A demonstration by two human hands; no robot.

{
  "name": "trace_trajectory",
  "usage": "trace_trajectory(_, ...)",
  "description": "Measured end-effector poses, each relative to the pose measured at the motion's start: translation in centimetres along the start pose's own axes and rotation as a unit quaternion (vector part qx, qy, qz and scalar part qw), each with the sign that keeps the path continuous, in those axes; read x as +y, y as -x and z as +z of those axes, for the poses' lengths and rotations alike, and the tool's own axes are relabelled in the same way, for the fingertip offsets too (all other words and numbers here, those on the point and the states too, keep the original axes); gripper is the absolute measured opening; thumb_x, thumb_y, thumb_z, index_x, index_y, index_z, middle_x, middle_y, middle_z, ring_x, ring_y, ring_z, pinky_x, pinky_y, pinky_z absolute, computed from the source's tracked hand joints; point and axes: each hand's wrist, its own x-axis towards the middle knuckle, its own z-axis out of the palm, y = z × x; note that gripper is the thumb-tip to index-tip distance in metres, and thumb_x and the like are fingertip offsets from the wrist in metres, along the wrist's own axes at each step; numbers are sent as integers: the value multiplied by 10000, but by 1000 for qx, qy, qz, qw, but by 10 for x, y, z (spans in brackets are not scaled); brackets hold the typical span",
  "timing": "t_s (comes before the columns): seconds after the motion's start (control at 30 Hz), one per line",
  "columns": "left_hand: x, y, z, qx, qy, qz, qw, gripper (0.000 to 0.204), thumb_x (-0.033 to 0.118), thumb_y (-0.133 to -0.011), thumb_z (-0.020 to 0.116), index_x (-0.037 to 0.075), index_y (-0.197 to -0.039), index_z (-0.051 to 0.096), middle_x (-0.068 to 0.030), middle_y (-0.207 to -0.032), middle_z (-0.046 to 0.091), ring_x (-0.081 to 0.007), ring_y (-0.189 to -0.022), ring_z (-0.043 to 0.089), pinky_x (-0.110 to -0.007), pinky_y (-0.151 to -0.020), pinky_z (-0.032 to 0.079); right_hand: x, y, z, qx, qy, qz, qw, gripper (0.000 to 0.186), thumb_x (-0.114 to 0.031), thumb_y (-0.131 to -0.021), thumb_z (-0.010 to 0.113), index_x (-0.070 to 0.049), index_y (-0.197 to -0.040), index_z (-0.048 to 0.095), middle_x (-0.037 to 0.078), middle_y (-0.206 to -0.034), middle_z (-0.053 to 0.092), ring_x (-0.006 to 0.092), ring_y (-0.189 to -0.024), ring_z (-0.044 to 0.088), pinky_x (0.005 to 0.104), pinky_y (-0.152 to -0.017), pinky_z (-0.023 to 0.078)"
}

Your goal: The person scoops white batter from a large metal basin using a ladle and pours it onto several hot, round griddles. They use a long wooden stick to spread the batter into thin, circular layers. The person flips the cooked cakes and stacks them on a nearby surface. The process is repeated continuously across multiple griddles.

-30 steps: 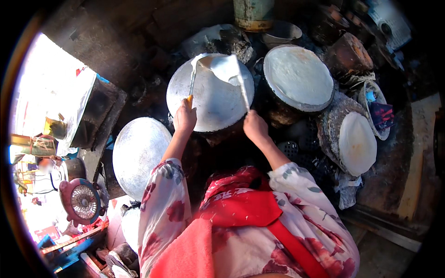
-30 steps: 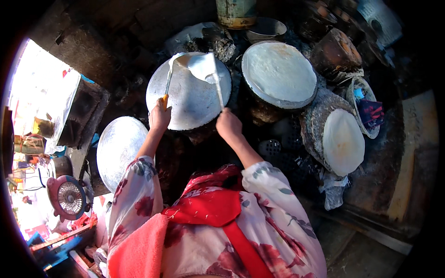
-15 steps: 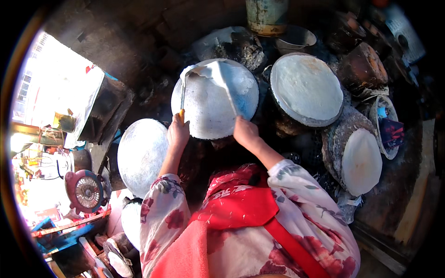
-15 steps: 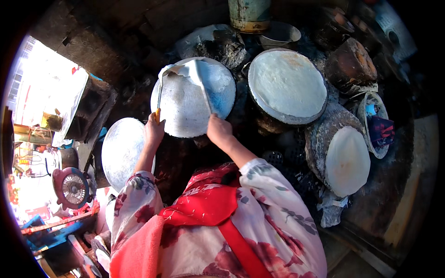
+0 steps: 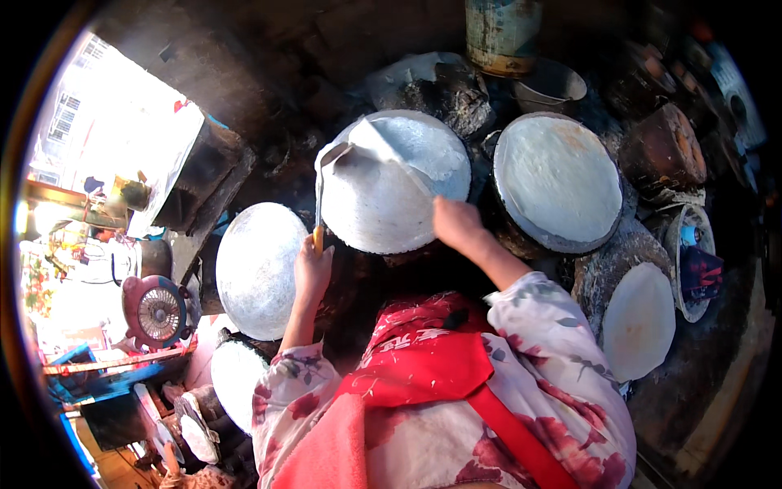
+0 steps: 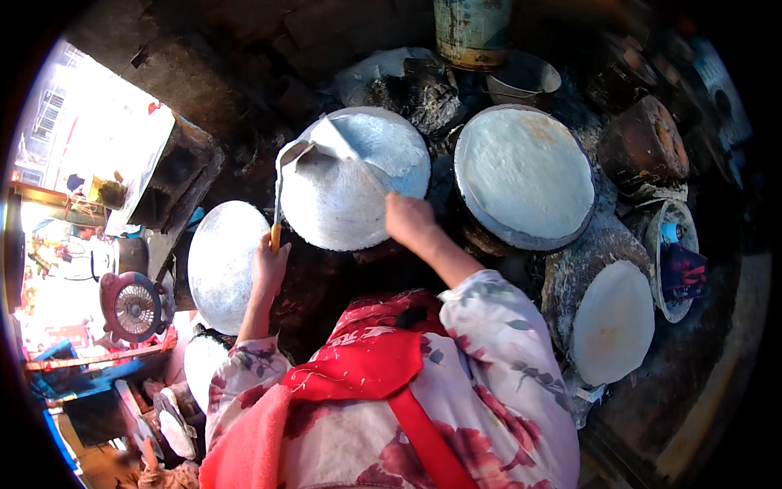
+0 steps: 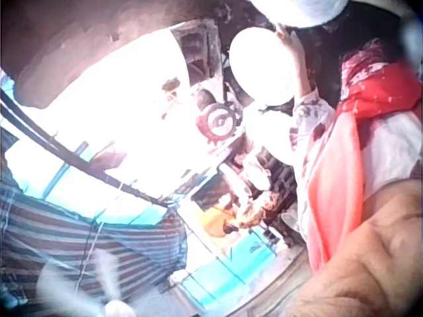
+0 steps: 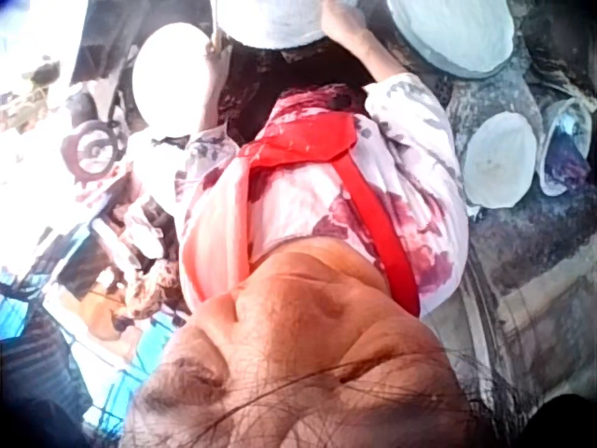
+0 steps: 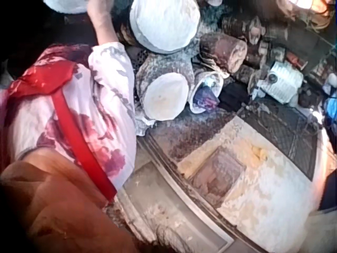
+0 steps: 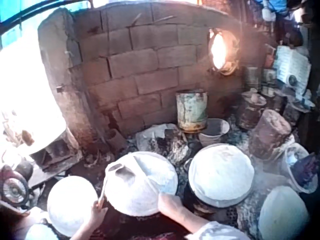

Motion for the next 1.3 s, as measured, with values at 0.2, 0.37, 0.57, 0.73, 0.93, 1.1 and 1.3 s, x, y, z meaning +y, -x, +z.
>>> trace_trajectory(0.2, -5, 15, -3, 17, -6, -38, 999, 451, 206, -794, 652, 38, -1192, 521, -222, -907, 633, -354, -841, 628, -398, -736, 476, 8, -14, 14, -14, 29, -31, 999, 211, -61, -775, 481, 44, -937, 566, 222, -770, 653, 347, -758, 660, 421, -682, 527)
trace_trajectory(0.37, -5, 40, -9, 9, 42, -90, 995, 449, 209, -798, 650, 10, -1179, 521, -181, -865, 631, -276, -769, 628, -361, -717, 478, 12, -23, -26, -58, 38, -54, 996, 183, -65, -771, 489, 27, -906, 573, 231, -770, 648, 353, -753, 659, 430, -673, 523)
trace_trajectory(0.57, -11, 51, -9, 8, 104, -161, 981, 420, 188, -814, 637, -16, -1162, 519, -94, -766, 588, -152, -653, 559, -296, -620, 453, 27, -48, -9, -67, 58, -130, 988, 180, -64, -763, 503, 27, -908, 560, 229, -791, 652, 353, -787, 657, 442, -685, 519)
trace_trajectory(0.73, -37, 75, -10, 12, 190, -181, 965, 338, 157, -837, 611, -21, -1111, 522, -11, -667, 517, -94, -525, 481, -249, -499, 403, 39, -43, -29, -81, 93, -149, 981, 167, -63, -779, 470, 6, -907, 553, 208, -800, 656, 344, -771, 660, 440, -671, 522)
trace_trajectory(0.93, 2, 76, -18, -16, 292, -234, 927, 313, 156, -871, 584, 17, -1131, 480, 24, -589, 448, -50, -427, 414, -219, -378, 322, 49, -93, -24, -103, 96, -193, 971, 147, -64, -781, 491, -19, -891, 578, 196, -828, 655, 352, -799, 647, 437, -697, 514)
trace_trajectory(1.1, -13, 98, -14, -12, 300, -264, 917, 293, 151, -877, 578, 36, -1129, 483, 21, -585, 450, -59, -423, 424, -215, -379, 338, 62, -58, -53, -152, 110, -239, 953, 145, -76, -774, 489, 3, -884, 541, 218, -800, 644, 362, -802, 643, 451, -702, 503)
trace_trajectory(1.3, 3, 99, -13, -5, 351, -269, 897, 294, 142, -875, 583, 37, -1131, 485, 19, -582, 451, -63, -411, 420, -215, -374, 342, 73, -142, -32, -93, 107, -233, 962, 114, -99, -783, 504, -26, -861, 545, 194, -768, 637, 378, -765, 629, 464, -675, 497)
